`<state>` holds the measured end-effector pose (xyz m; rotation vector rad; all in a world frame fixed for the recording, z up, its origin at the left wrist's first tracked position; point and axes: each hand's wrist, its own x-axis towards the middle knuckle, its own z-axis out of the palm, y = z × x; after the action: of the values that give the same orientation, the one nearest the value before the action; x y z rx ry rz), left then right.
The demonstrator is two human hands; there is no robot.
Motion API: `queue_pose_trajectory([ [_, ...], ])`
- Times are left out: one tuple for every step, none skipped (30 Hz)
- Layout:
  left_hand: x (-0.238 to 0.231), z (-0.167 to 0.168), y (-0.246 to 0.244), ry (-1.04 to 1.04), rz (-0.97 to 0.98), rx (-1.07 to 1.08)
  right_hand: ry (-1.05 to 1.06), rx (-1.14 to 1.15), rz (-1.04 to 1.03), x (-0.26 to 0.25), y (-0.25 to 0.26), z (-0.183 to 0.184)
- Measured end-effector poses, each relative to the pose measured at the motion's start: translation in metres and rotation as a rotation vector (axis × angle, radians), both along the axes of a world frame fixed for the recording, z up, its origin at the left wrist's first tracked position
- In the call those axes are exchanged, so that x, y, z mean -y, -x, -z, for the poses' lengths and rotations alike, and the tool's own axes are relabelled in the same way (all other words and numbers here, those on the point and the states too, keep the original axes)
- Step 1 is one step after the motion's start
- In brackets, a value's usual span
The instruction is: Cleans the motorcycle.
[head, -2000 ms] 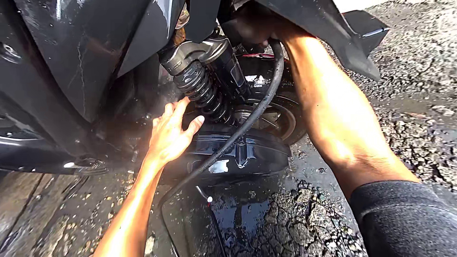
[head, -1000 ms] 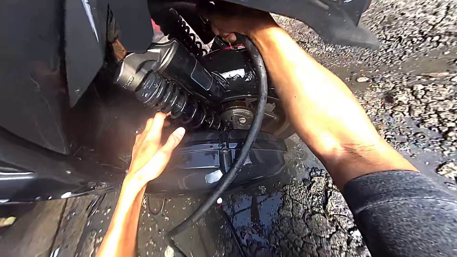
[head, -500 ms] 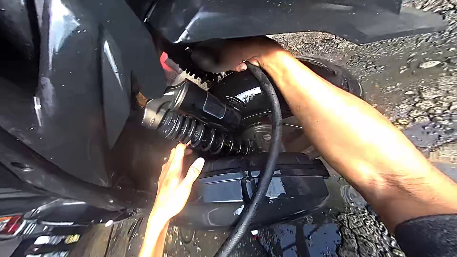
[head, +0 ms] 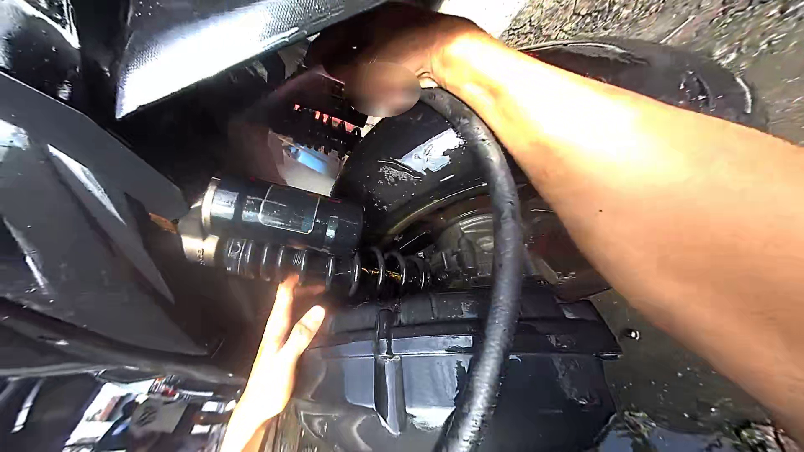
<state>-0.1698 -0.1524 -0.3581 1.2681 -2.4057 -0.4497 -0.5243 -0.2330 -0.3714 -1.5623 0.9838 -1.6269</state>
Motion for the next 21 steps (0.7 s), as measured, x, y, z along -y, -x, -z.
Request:
queue_pose_trajectory([
  [-0.001,0.0,0.001,-0.007,-0.01,-0.002,0.0,-0.006,0.002,-0.002,0.002,0.001],
  [-0.002,-0.001,0.001,-0.014,-0.021,0.001,-0.004,-0.002,0.014,-0.003,0.004,0.003],
  [-0.002,-0.001,0.001,-0.023,-0.021,-0.004,-0.016,-0.005,0.033,-0.004,0.005,0.004],
  [-0.002,-0.001,0.002,-0.026,-0.019,-0.003,-0.02,-0.012,0.042,-0.005,0.007,0.004],
  [-0.002,-0.001,0.002,-0.031,-0.016,-0.003,-0.018,-0.004,0.039,-0.005,0.007,0.004],
  [-0.003,-0.001,0.002,-0.037,-0.024,-0.004,-0.025,-0.005,0.038,-0.005,0.007,0.004],
  [-0.003,-0.001,0.003,-0.04,-0.032,-0.009,-0.043,-0.005,0.031,-0.005,0.006,0.004],
  [-0.003,-0.002,0.004,-0.043,-0.034,-0.015,-0.061,-0.013,0.011,-0.005,0.005,0.002],
  [-0.004,-0.002,0.005,-0.043,-0.035,-0.017,-0.081,-0.007,-0.022,-0.004,0.004,0.0],
  [-0.004,-0.002,0.006,-0.036,-0.039,-0.014,-0.096,0.016,-0.058,-0.002,0.002,-0.001],
  [-0.004,-0.003,0.008,-0.03,-0.044,-0.007,-0.1,0.047,-0.08,-0.001,-0.001,-0.003],
  [-0.004,-0.004,0.009,-0.024,-0.054,0.001,-0.09,0.073,-0.088,-0.002,-0.004,-0.004],
  [-0.005,-0.005,0.009,-0.018,-0.067,0.006,-0.071,0.086,-0.087,-0.003,-0.008,-0.005],
  [-0.006,-0.005,0.01,-0.006,-0.083,0.003,-0.059,0.086,-0.088,-0.005,-0.01,-0.006],
  [-0.007,-0.005,0.011,-0.001,-0.097,-0.005,-0.056,0.09,-0.087,-0.007,-0.011,-0.007],
  [-0.007,-0.005,0.012,-0.003,-0.112,-0.02,-0.058,0.092,-0.082,-0.009,-0.011,-0.008],
  [-0.007,-0.005,0.012,-0.004,-0.117,-0.025,-0.056,0.09,-0.072,-0.01,-0.01,-0.007],
  [-0.006,-0.004,0.012,0.001,-0.11,-0.025,-0.05,0.09,-0.064,-0.009,-0.009,-0.007],
  [-0.005,-0.004,0.013,0.003,-0.103,-0.016,-0.039,0.1,-0.07,-0.008,-0.008,-0.006],
  [-0.004,-0.004,0.014,0.004,-0.1,-0.001,-0.032,0.13,-0.09,-0.005,-0.008,-0.005],
  [-0.004,-0.005,0.014,0.009,-0.105,0.02,-0.037,0.166,-0.121,-0.003,-0.008,-0.004],
])
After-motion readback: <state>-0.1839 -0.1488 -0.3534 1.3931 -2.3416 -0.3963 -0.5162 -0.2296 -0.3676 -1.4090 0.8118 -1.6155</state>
